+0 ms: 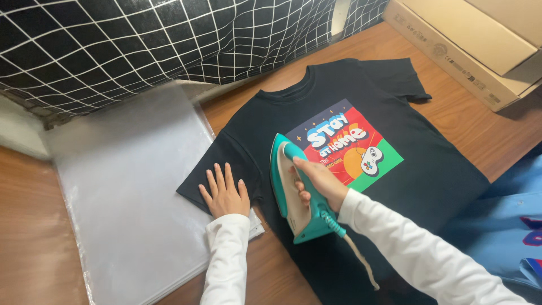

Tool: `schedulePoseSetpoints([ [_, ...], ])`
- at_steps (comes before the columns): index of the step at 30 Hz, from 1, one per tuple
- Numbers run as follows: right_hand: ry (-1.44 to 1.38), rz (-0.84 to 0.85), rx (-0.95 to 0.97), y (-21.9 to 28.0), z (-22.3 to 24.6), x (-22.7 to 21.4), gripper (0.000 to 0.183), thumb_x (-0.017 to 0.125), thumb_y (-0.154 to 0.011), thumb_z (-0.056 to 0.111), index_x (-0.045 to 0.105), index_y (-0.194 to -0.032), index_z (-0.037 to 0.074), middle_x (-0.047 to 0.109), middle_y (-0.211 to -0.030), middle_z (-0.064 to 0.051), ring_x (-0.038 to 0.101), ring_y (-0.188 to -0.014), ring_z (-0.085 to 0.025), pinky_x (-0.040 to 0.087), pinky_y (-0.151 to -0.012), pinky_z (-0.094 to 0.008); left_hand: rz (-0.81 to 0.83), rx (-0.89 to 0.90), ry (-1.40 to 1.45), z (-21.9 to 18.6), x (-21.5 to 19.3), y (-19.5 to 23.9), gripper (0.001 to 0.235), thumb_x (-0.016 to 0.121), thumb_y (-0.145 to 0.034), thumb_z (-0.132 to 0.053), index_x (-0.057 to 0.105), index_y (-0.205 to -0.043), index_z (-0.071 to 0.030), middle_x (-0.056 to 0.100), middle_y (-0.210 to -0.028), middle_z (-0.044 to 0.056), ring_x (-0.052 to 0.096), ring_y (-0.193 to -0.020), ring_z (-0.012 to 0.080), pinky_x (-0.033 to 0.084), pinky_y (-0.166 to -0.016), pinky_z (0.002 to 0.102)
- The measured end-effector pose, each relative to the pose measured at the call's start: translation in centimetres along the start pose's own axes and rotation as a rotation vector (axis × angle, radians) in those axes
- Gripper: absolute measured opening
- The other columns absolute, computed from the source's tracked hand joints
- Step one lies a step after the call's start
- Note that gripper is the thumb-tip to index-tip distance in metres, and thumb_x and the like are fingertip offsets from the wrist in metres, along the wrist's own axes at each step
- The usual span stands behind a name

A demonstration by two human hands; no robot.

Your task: The person irons a black t-shirt on a wooden table using a teal and white iron. They smooth the fabric, fold the sleeves, and iron the back, then flip the shirt to iron the front graphic side.

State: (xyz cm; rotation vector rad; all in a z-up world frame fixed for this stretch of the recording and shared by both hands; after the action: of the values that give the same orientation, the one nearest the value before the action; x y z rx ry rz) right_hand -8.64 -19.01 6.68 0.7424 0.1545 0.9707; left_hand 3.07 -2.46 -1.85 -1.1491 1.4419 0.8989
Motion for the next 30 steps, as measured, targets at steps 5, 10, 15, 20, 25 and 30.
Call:
schedulePoseSetpoints([
  [5, 0.024, 0.002, -0.066, -4.8, 4.6, 1.1, 0.042, 0.057, -0.084, 0.036, 0.046, -0.101, 0.000, 0.043, -0.059, -0.008, 0.044, -0.039, -0.016, 0.038, -0.035, -0.033, 0.031, -0.014, -0.006, -0.2, -0.6, 0.1, 0.053, 0.026, -0.089, -0.042, 0.021, -0.140, -0.026, 0.013, -0.149, -0.002, 0.007, -0.137, 0.0189, -0.002, -0.108, 0.046],
  [10, 0.040, 0.069, -0.063, -7.2, 6.5, 1.6, 0.042, 0.052, -0.085, 0.037, 0.047, -0.102, -0.001, 0.040, -0.064, -0.006, 0.043, -0.045, -0.013, 0.039, -0.042, -0.030, 0.038, -0.013, -0.038, -0.3, -0.9, 0.2, 0.053, 0.025, -0.090, -0.042, 0.020, -0.140, -0.026, 0.013, -0.149, -0.001, 0.007, -0.137, 0.0192, -0.002, -0.109, 0.046],
  [15, 0.018, 0.030, 0.001, -4.9, 4.7, 1.3, 0.043, 0.057, -0.083, 0.039, 0.048, -0.099, 0.000, 0.039, -0.060, -0.005, 0.044, -0.041, -0.013, 0.040, -0.040, -0.031, 0.024, -0.003, -0.018, -0.2, -0.4, 0.1, 0.053, 0.023, -0.090, -0.043, 0.019, -0.140, -0.027, 0.011, -0.149, -0.001, 0.006, -0.137, 0.0193, -0.003, -0.109, 0.046],
  [20, 0.016, 0.053, 0.050, -0.7, 1.1, 1.0, 0.038, 0.055, -0.085, 0.037, 0.047, -0.099, 0.002, 0.039, -0.056, -0.009, 0.042, -0.036, -0.017, 0.039, -0.034, -0.034, 0.042, -0.012, -0.033, -0.1, -0.1, 0.0, 0.053, 0.022, -0.090, -0.045, 0.018, -0.140, -0.029, 0.010, -0.149, -0.003, 0.003, -0.137, 0.0173, -0.004, -0.109, 0.045],
  [25, 0.160, 0.113, 0.094, 4.1, -1.6, -0.5, 0.035, 0.057, -0.085, 0.033, 0.051, -0.094, -0.001, 0.041, -0.052, -0.013, 0.042, -0.031, -0.020, 0.039, -0.029, -0.036, 0.085, -0.039, 0.016, 0.8, 0.9, -0.7, 0.050, 0.015, -0.093, -0.043, 0.018, -0.140, -0.030, 0.010, -0.149, -0.005, 0.001, -0.137, 0.0158, -0.007, -0.109, 0.042],
  [30, 0.364, 0.270, 0.117, 5.1, -0.6, -1.3, 0.029, 0.055, -0.085, 0.026, 0.054, -0.087, -0.002, 0.043, -0.050, -0.014, 0.043, -0.030, -0.019, 0.040, -0.028, -0.032, 0.077, -0.066, 0.932, -2.3, -2.2, -0.2, 0.052, 0.016, -0.095, -0.038, 0.018, -0.141, -0.014, 0.014, -0.147, 0.013, 0.006, -0.136, 0.0284, -0.004, -0.110, 0.042],
])
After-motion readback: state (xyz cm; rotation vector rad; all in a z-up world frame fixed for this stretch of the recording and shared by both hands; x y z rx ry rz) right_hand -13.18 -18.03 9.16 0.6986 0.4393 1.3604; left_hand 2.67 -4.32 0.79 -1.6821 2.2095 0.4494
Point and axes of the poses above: each hand's wrist, its own y-axis away from the middle knuckle, its own x-axis out of the palm, z = x × y, the point moved 8 cm from there along -y, towards the middle knuckle
